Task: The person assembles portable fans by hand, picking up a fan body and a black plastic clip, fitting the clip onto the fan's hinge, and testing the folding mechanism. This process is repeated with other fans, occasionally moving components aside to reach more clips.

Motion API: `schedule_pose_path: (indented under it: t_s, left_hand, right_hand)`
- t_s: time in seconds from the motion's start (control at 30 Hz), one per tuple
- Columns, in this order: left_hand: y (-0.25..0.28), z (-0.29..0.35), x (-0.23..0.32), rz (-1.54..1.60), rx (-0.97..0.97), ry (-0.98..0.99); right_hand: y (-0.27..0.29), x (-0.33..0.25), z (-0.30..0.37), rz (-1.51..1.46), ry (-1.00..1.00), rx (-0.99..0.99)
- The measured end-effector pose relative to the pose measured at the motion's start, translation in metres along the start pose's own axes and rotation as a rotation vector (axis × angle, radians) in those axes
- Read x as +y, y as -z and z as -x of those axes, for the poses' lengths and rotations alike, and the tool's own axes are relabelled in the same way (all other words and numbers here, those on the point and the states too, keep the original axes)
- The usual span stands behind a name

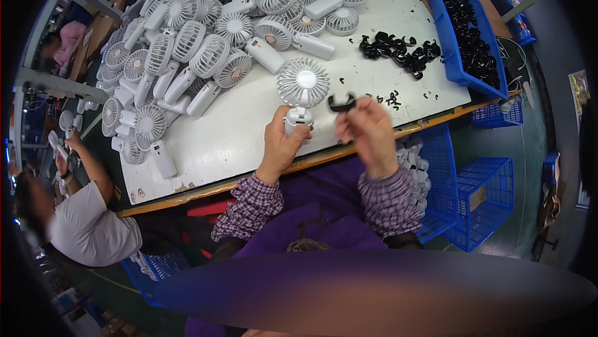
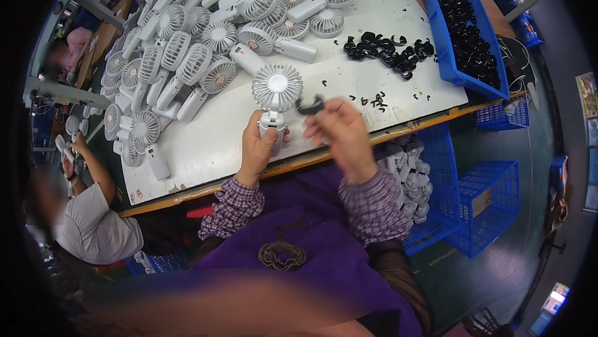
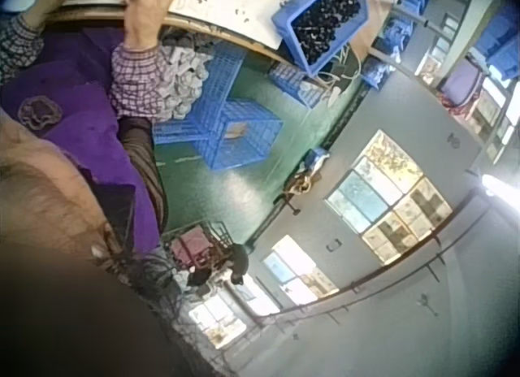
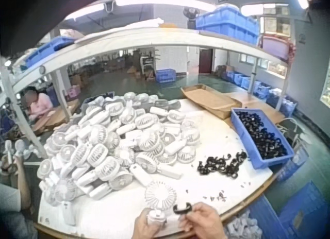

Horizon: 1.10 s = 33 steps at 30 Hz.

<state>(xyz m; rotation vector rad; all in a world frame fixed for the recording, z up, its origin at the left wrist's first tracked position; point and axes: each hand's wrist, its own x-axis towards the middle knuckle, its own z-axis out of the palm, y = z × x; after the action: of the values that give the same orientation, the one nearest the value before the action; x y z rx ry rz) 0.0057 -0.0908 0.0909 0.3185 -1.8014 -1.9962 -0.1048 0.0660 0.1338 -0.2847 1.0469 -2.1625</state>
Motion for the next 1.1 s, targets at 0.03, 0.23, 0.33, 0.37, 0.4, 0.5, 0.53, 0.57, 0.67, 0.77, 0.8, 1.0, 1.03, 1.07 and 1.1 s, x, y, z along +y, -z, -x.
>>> schedule_pose_path:
  t_s: [0.03, 0.23, 0.33, 0.37, 0.4, 0.5, 0.53, 0.57, 0.67, 0.77, 0.8, 1.0, 1.03, 1.07, 1.1]
  left_hand:
    - [0.001, 0.0, 0.0, 0.0, 0.005, 0.006]
    - [-0.005, 0.007, -0.003, -0.189, 0.071, -0.111]
    - [-0.004, 0.011, 0.004, -0.199, 0.095, -0.081]
    - [-0.005, 0.011, 0.005, -0.238, 0.09, -0.081]
    - [-0.006, 0.011, 0.007, -0.236, 0.091, -0.081]
    - [-0.008, 0.012, 0.008, -0.317, 0.085, -0.081]
    - [-0.006, 0.012, 0.004, -0.342, 0.086, -0.083]
    - [-0.005, 0.012, 0.002, -0.367, 0.086, -0.084]
    - [-0.007, 0.013, 0.009, 0.088, 0.097, 0.179]
    - [-0.007, 0.008, 0.001, 0.669, -0.094, 0.656]
    - [-0.017, 0.009, -0.007, 0.872, -0.254, 0.765]
    - [-0.039, 0.019, -0.004, 1.037, -0.547, 0.76]
    - [-0.036, 0.023, -0.002, 0.907, -0.453, 0.739]
    - [-0.033, 0.028, 0.0, 0.778, -0.359, 0.716]
    - [-0.029, 0.028, -0.002, 0.649, -0.368, 0.671]
  right_hand:
    - [-0.009, 0.016, 0.01, -0.118, -0.037, -0.053]
    - [-0.02, 0.066, 0.028, -0.1, -0.076, -0.035]
    - [-0.023, 0.064, 0.033, 0.07, -0.055, -0.001]
    - [-0.02, 0.065, 0.036, 0.114, -0.07, 0.0]
    - [-0.017, 0.065, 0.037, 0.157, -0.085, 0.001]
    - [-0.011, 0.066, 0.041, 0.165, -0.09, -0.062]
    - [-0.009, 0.065, 0.042, 0.165, -0.089, -0.059]
    - [-0.008, 0.063, 0.043, 0.164, -0.085, -0.052]
    - [0.005, 0.057, 0.038, 0.103, -0.03, -0.023]
    - [0.019, 0.048, 0.018, 0.056, 0.127, 0.015]
    - [0.024, 0.045, 0.01, 0.059, 0.166, 0.018]
    - [-0.002, 0.018, -0.017, 0.337, 0.185, 0.081]
    - [-0.001, 0.018, -0.022, 0.407, 0.194, 0.162]
    - [0.004, 0.017, -0.025, 0.33, 0.14, 0.163]
    - [0.011, 0.016, -0.027, 0.252, 0.086, 0.163]
